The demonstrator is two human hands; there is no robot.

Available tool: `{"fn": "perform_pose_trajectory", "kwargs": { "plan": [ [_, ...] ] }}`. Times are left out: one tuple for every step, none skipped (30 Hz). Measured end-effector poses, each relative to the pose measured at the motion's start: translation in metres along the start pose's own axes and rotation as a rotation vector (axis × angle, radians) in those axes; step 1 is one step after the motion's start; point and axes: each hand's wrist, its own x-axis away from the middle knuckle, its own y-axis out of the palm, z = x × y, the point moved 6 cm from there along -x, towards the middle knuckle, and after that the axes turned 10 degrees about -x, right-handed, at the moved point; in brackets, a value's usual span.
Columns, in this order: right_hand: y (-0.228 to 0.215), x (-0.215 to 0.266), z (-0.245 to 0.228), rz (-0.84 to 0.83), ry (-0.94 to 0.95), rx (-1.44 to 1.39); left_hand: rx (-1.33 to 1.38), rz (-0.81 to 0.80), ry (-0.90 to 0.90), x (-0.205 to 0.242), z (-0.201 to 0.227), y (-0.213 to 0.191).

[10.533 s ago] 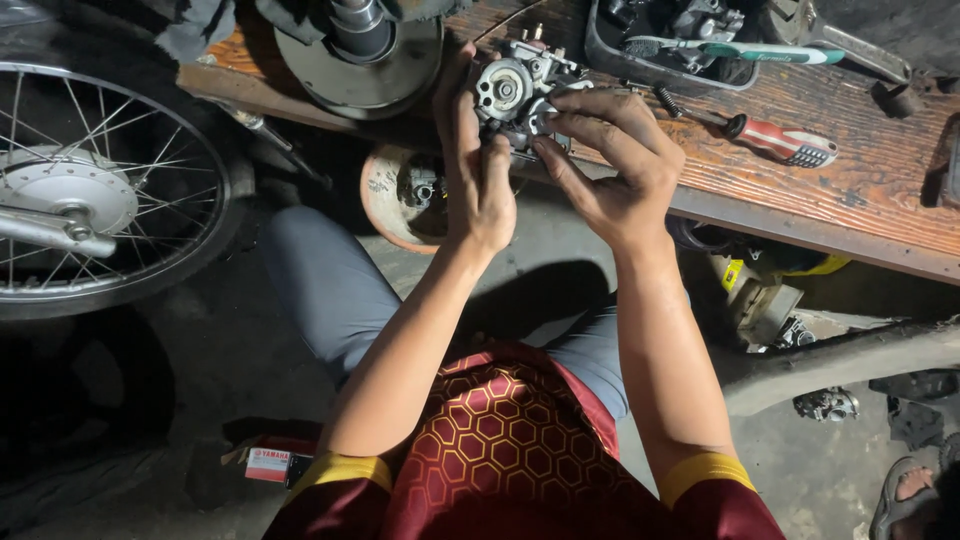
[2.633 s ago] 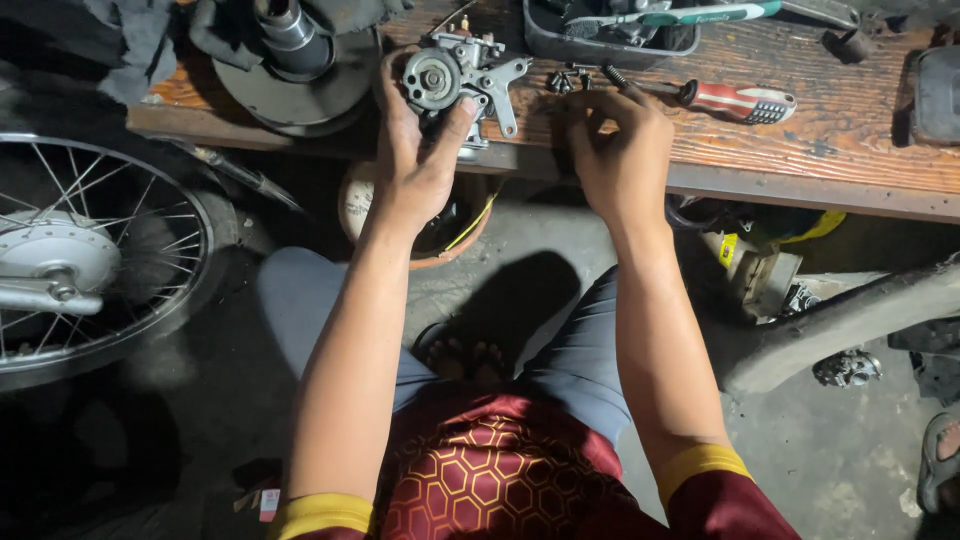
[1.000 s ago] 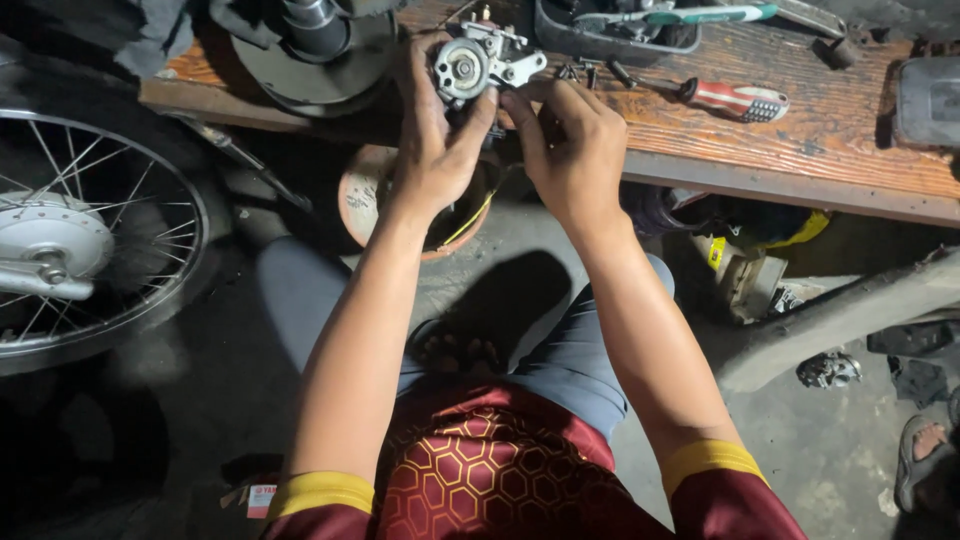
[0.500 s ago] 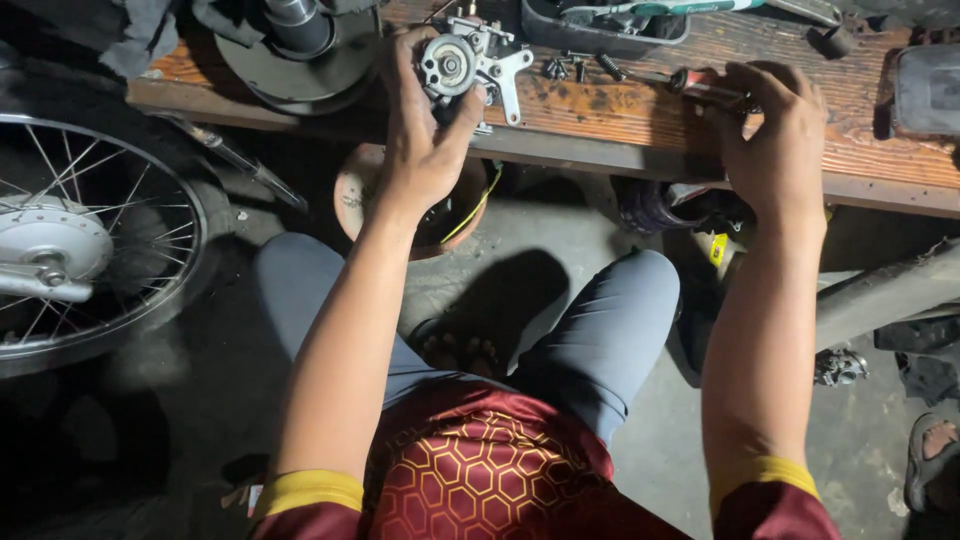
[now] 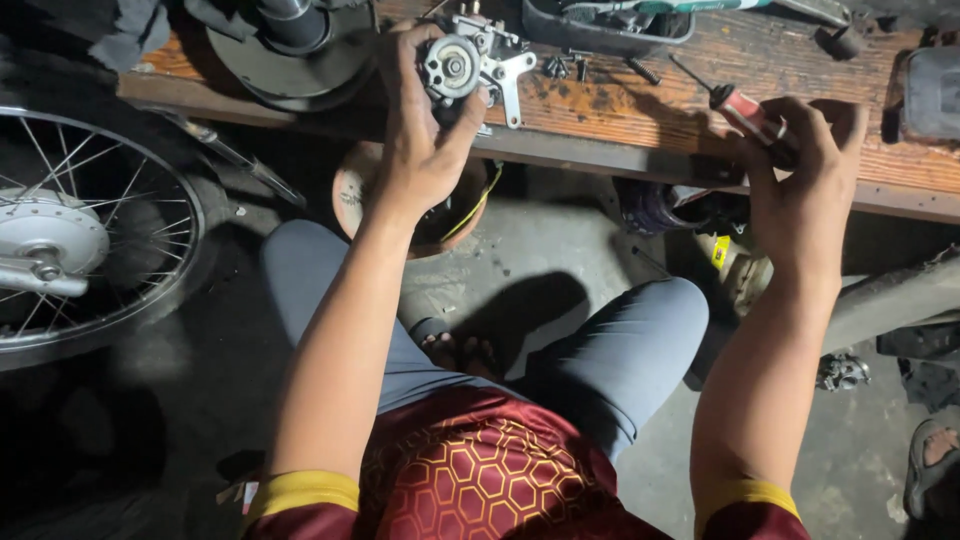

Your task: The person sits on the floor and assembles a small mechanical component, likely a carburetor, using a screwdriver. They insert a small metal piece into the device and tighten screws to secure it in place.

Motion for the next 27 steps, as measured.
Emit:
{"fn": "perform_pose_trajectory", "kwargs": {
  "plan": [
    [0.003, 0.000, 0.003, 0.000, 0.004, -0.001, 0.000, -0.004, -0.002, 0.000, -0.002, 0.001],
    [0.006, -0.001, 0.007, 0.008, 0.019, -0.010, -0.008, 0.005, 0.007, 0.000, -0.004, 0.001],
    [0.007, 0.000, 0.011, 0.017, 0.036, -0.016, -0.013, 0.011, 0.016, 0.000, -0.006, 0.003],
    [0.010, 0.001, 0.010, 0.019, 0.043, -0.015, -0.011, 0.004, 0.015, 0.000, -0.004, 0.002],
    [0.011, 0.000, 0.007, 0.032, 0.025, -0.023, -0.029, 0.011, 0.018, -0.002, -0.003, 0.001],
    [0.013, -0.001, 0.004, 0.045, 0.007, -0.030, -0.048, 0.018, 0.020, -0.003, -0.001, 0.000],
    [0.014, 0.003, 0.006, 0.044, 0.010, -0.030, -0.046, 0.016, 0.018, -0.001, -0.003, 0.001],
    [0.015, 0.008, 0.008, 0.059, 0.012, -0.070, -0.031, 0.021, 0.018, 0.000, -0.006, 0.002],
    [0.016, 0.009, 0.010, 0.075, 0.005, -0.112, -0.017, 0.032, 0.022, 0.000, -0.008, 0.001],
    [0.018, 0.009, -0.001, 0.075, 0.000, -0.112, -0.019, 0.037, 0.025, -0.002, -0.005, 0.001],
    [0.021, 0.011, -0.013, 0.082, -0.014, -0.209, -0.039, 0.036, 0.021, -0.002, -0.004, 0.001],
    [0.024, 0.013, -0.024, 0.089, -0.027, -0.305, -0.060, 0.035, 0.018, -0.002, -0.002, 0.001],
    [0.029, 0.016, -0.029, 0.087, -0.025, -0.306, -0.060, 0.035, 0.015, -0.004, 0.002, 0.000],
    [0.032, 0.019, -0.036, 0.123, -0.047, -0.278, -0.085, 0.039, 0.039, -0.005, 0.007, -0.001],
    [0.036, 0.022, -0.042, 0.158, -0.071, -0.252, -0.112, 0.045, 0.065, -0.006, 0.012, -0.003],
    [0.039, 0.022, -0.052, 0.155, -0.072, -0.254, -0.115, 0.046, 0.062, -0.005, 0.012, -0.002],
    [0.042, 0.022, -0.062, 0.142, -0.065, -0.289, -0.137, 0.047, 0.067, -0.004, 0.012, -0.002],
    [0.046, 0.021, -0.072, 0.129, -0.058, -0.324, -0.160, 0.047, 0.072, -0.004, 0.012, -0.001],
    [0.047, 0.018, -0.081, 0.129, -0.057, -0.326, -0.162, 0.045, 0.071, -0.003, 0.013, -0.002],
    [0.049, 0.015, -0.092, 0.112, -0.077, -0.316, -0.167, 0.040, 0.075, -0.003, 0.014, -0.002],
    [0.051, 0.012, -0.103, 0.095, -0.097, -0.302, -0.167, 0.033, 0.080, -0.003, 0.016, -0.001],
    [0.052, 0.013, -0.106, 0.097, -0.095, -0.301, -0.165, 0.031, 0.081, -0.002, 0.015, 0.000],
    [0.053, 0.013, -0.109, 0.089, -0.085, -0.287, -0.177, 0.033, 0.090, -0.002, 0.016, 0.000],
    [0.055, 0.012, -0.112, 0.082, -0.075, -0.273, -0.188, 0.034, 0.099, -0.002, 0.016, 0.001],
    [0.056, 0.012, -0.114, 0.082, -0.075, -0.273, -0.188, 0.034, 0.098, -0.002, 0.016, 0.001],
    [0.056, 0.012, -0.116, 0.090, -0.075, -0.263, -0.187, 0.038, 0.095, -0.002, 0.016, 0.001],
    [0.057, 0.012, -0.118, 0.098, -0.073, -0.254, -0.187, 0.040, 0.092, -0.002, 0.017, 0.000]
  ]
}}
